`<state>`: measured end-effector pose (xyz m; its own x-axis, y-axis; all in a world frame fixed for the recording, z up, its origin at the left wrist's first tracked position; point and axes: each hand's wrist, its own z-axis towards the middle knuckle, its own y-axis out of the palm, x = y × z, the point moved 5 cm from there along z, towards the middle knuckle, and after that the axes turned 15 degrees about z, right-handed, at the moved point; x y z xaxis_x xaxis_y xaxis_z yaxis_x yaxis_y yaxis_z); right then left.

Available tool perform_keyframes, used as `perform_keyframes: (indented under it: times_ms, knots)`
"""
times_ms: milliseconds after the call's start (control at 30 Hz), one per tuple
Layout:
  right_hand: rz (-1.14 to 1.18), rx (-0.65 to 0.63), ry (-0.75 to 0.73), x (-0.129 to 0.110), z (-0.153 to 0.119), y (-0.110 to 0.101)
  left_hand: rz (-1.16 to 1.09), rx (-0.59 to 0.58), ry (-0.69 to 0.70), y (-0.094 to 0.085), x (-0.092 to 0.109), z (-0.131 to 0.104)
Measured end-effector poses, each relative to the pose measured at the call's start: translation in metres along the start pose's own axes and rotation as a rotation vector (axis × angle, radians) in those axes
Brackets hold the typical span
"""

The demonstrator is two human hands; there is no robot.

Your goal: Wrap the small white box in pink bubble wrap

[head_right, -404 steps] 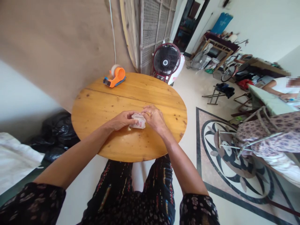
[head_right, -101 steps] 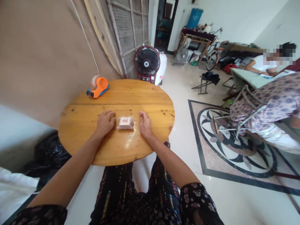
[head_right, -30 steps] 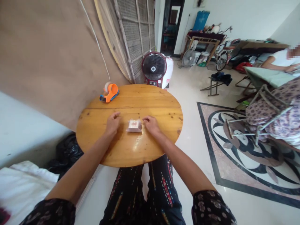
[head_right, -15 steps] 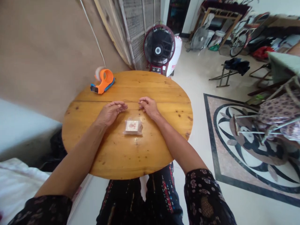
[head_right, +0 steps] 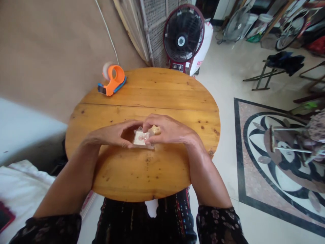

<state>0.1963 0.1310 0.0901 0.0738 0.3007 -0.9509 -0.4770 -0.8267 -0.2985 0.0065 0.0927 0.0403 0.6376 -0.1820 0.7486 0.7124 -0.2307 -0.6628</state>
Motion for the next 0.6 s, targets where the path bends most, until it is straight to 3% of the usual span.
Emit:
perform_keyframes:
  times_ms: [100, 433, 600]
  knots:
    - [-0.085, -0.026, -0.044, 0.003, 0.002, 0.006, 0.130, -0.218, 0.108, 0.012, 0.008, -0.001]
    - [-0.228, -0.022, -0.031, 0.013, 0.009, 0.013, 0.138, -0.211, 0.075, 0.015, 0.013, -0.001]
    - [-0.221, -0.001, -0.100, 0.018, 0.013, 0.013, 0.182, -0.227, 0.107, 0.016, 0.011, -0.002]
